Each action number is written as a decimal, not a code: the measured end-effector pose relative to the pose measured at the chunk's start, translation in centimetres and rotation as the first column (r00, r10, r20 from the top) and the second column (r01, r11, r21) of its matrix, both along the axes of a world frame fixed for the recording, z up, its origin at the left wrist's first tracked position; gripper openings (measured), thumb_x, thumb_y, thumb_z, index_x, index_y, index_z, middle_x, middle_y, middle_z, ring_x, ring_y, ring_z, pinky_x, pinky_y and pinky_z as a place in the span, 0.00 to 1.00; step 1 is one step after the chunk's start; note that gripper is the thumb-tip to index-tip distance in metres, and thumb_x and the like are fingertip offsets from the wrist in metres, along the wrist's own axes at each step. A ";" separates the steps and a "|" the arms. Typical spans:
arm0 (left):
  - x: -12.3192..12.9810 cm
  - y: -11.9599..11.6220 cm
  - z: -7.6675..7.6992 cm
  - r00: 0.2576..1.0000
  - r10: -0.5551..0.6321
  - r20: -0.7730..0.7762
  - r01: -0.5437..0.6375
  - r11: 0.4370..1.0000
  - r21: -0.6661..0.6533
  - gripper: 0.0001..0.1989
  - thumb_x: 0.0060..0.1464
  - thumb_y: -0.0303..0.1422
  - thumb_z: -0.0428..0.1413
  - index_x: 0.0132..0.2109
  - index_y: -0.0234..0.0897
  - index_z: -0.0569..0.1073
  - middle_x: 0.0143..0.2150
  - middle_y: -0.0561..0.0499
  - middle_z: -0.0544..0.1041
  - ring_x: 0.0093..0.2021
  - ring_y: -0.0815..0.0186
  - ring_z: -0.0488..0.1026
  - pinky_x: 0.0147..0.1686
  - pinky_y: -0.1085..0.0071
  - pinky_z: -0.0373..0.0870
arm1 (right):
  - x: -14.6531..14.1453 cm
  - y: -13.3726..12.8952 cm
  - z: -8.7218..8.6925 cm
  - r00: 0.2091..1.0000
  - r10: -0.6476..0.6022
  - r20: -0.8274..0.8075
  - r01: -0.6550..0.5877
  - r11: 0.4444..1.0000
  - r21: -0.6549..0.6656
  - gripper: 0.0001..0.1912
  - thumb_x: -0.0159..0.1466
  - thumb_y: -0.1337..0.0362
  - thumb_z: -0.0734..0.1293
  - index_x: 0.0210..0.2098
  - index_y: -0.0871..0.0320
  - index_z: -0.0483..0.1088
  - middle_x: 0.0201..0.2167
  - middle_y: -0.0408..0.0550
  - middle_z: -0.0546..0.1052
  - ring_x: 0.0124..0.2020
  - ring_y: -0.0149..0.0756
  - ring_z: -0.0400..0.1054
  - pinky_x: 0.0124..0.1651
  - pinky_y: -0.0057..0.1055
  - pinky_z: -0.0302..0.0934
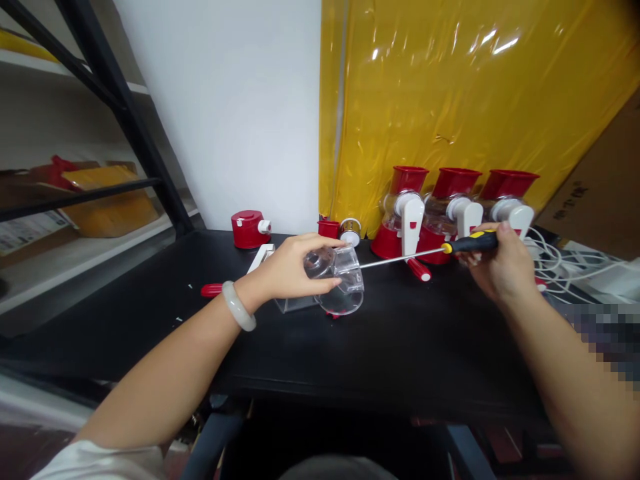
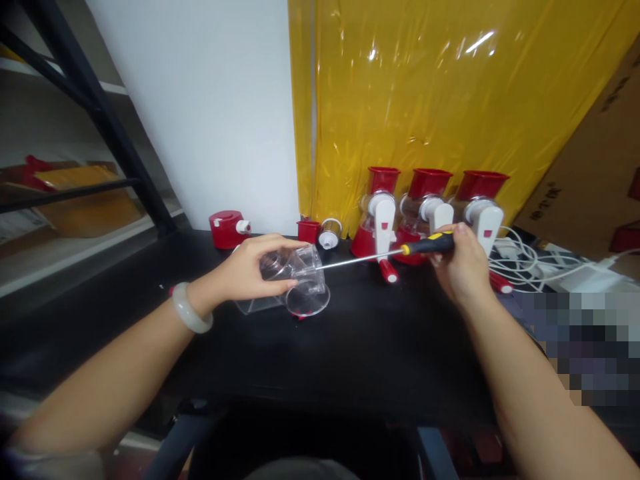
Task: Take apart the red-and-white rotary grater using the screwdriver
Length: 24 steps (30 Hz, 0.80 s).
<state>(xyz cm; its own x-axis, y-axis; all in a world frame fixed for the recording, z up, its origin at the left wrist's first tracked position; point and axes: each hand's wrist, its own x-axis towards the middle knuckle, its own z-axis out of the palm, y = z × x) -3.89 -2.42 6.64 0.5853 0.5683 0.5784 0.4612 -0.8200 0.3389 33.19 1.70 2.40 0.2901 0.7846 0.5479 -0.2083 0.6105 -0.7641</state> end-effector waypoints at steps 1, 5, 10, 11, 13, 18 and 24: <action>0.0 0.0 0.0 1.000 -0.002 -0.005 0.002 1.000 -0.006 0.27 0.49 0.34 0.66 0.57 0.40 0.75 0.48 0.45 0.80 0.45 0.60 0.77 0.47 0.61 0.74 | 0.0 0.1 0.0 1.000 -0.005 0.012 0.004 1.000 0.004 0.18 0.59 0.47 0.69 0.29 0.56 0.69 0.13 0.39 0.62 0.16 0.30 0.54 0.20 0.29 0.51; 0.2 0.1 -0.3 0.999 -0.005 -0.037 0.004 1.000 -0.027 0.28 0.48 0.35 0.66 0.58 0.41 0.75 0.47 0.45 0.79 0.44 0.60 0.76 0.46 0.61 0.74 | 0.3 0.5 -0.3 1.000 -0.021 0.023 0.021 1.000 -0.023 0.17 0.59 0.49 0.70 0.28 0.56 0.69 0.13 0.39 0.62 0.15 0.30 0.55 0.20 0.29 0.49; 0.4 -0.1 -0.4 0.998 -0.014 -0.061 0.011 0.999 -0.047 0.28 0.50 0.36 0.65 0.59 0.41 0.74 0.47 0.45 0.78 0.43 0.61 0.75 0.45 0.62 0.73 | 0.5 0.6 -0.5 1.000 -0.020 0.009 0.021 0.999 -0.039 0.14 0.60 0.52 0.69 0.28 0.56 0.70 0.14 0.39 0.63 0.16 0.30 0.54 0.21 0.29 0.50; 0.4 -0.1 -0.4 0.998 -0.017 -0.067 0.013 0.999 -0.048 0.28 0.50 0.36 0.65 0.59 0.41 0.74 0.48 0.45 0.78 0.43 0.61 0.75 0.46 0.62 0.73 | 0.5 0.6 -0.5 1.000 -0.021 0.011 0.022 0.999 -0.039 0.14 0.60 0.52 0.68 0.28 0.56 0.70 0.14 0.39 0.63 0.16 0.30 0.54 0.21 0.29 0.50; 0.5 -0.2 -0.4 0.996 -0.019 -0.085 0.015 0.999 -0.046 0.29 0.50 0.36 0.65 0.59 0.41 0.74 0.49 0.45 0.78 0.45 0.60 0.75 0.47 0.61 0.73 | 0.5 0.5 -0.5 0.999 -0.032 0.010 0.033 0.999 -0.041 0.14 0.60 0.52 0.68 0.28 0.56 0.70 0.14 0.39 0.63 0.16 0.30 0.54 0.21 0.29 0.50; 0.5 -0.2 -0.7 0.992 -0.009 -0.129 0.006 1.000 -0.025 0.30 0.50 0.36 0.64 0.60 0.42 0.73 0.50 0.45 0.77 0.47 0.59 0.75 0.50 0.60 0.72 | 0.7 0.6 -0.5 0.999 -0.039 0.020 0.040 0.997 -0.066 0.13 0.59 0.54 0.68 0.28 0.56 0.69 0.16 0.40 0.65 0.17 0.30 0.56 0.20 0.29 0.50; 0.6 0.0 -1.2 0.993 0.023 -0.114 -0.025 1.000 -0.016 0.32 0.49 0.36 0.65 0.62 0.42 0.72 0.49 0.45 0.75 0.46 0.59 0.75 0.49 0.60 0.73 | 0.8 0.5 -0.4 1.000 -0.030 0.004 0.030 0.996 -0.086 0.12 0.58 0.54 0.69 0.29 0.56 0.69 0.17 0.40 0.65 0.17 0.30 0.57 0.21 0.29 0.51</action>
